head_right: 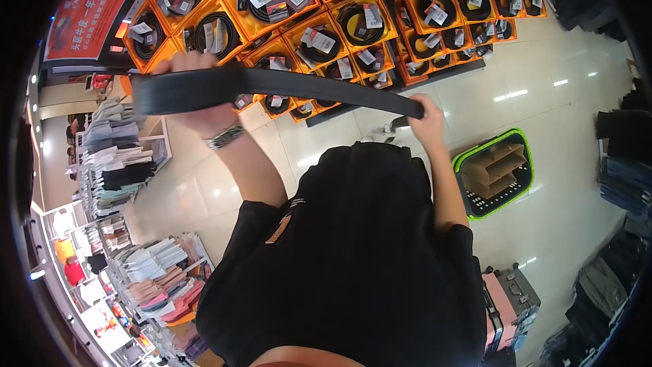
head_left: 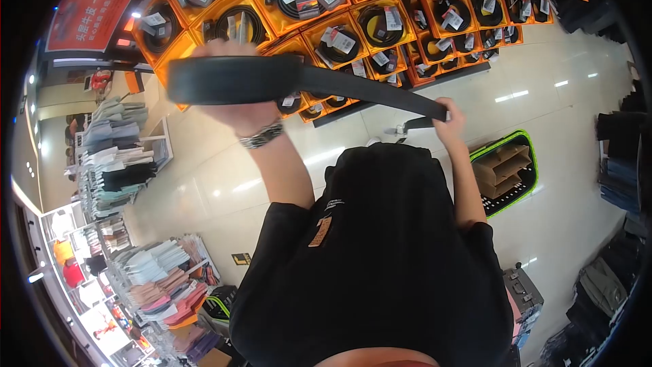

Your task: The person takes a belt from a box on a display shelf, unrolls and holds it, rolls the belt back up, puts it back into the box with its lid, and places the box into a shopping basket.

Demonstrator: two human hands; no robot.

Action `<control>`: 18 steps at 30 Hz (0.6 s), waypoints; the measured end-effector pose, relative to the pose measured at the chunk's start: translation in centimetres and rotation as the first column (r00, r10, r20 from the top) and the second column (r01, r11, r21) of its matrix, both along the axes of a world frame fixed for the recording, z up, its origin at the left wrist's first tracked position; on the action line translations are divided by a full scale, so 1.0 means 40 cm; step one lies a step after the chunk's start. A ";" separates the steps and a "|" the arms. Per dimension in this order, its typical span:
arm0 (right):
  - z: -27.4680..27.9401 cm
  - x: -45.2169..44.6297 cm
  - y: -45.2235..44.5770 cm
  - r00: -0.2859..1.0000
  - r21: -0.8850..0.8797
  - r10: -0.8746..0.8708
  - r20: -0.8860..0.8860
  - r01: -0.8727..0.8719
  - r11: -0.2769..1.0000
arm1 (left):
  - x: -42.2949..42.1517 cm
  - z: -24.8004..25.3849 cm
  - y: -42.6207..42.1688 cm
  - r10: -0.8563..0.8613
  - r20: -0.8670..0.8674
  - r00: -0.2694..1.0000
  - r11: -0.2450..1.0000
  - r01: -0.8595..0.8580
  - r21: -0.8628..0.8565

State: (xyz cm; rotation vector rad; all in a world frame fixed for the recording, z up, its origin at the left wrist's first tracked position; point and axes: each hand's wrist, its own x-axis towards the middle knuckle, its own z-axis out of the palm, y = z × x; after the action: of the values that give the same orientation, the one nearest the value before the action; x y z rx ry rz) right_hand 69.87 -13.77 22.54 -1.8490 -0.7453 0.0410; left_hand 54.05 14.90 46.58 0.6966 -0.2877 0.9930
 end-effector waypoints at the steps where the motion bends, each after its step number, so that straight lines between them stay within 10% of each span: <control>1: -0.012 0.012 -0.021 1.000 0.012 -0.023 0.015 0.023 1.000 | -0.025 0.032 0.009 0.209 -0.129 0.969 0.978 -0.205 0.041; 2: -0.023 0.027 -0.038 0.999 0.027 -0.044 0.032 0.043 0.999 | -0.034 0.053 -0.003 0.336 -0.143 0.931 0.924 -0.355 -0.139; 4: -0.026 0.047 -0.064 0.995 0.020 -0.047 0.089 0.045 0.999 | -0.102 0.047 0.075 -0.070 0.047 0.996 0.997 0.069 0.020; 18: -0.146 0.182 -0.182 0.985 -0.267 0.028 0.168 0.018 0.964 | -0.257 0.058 0.103 0.127 -0.057 0.990 0.988 -0.132 -0.085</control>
State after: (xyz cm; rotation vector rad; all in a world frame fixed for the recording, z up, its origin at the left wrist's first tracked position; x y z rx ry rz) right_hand 77.15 -21.06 16.70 -2.1280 -0.8992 -0.0145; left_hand 43.77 19.01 48.89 0.6654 -0.1537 1.1033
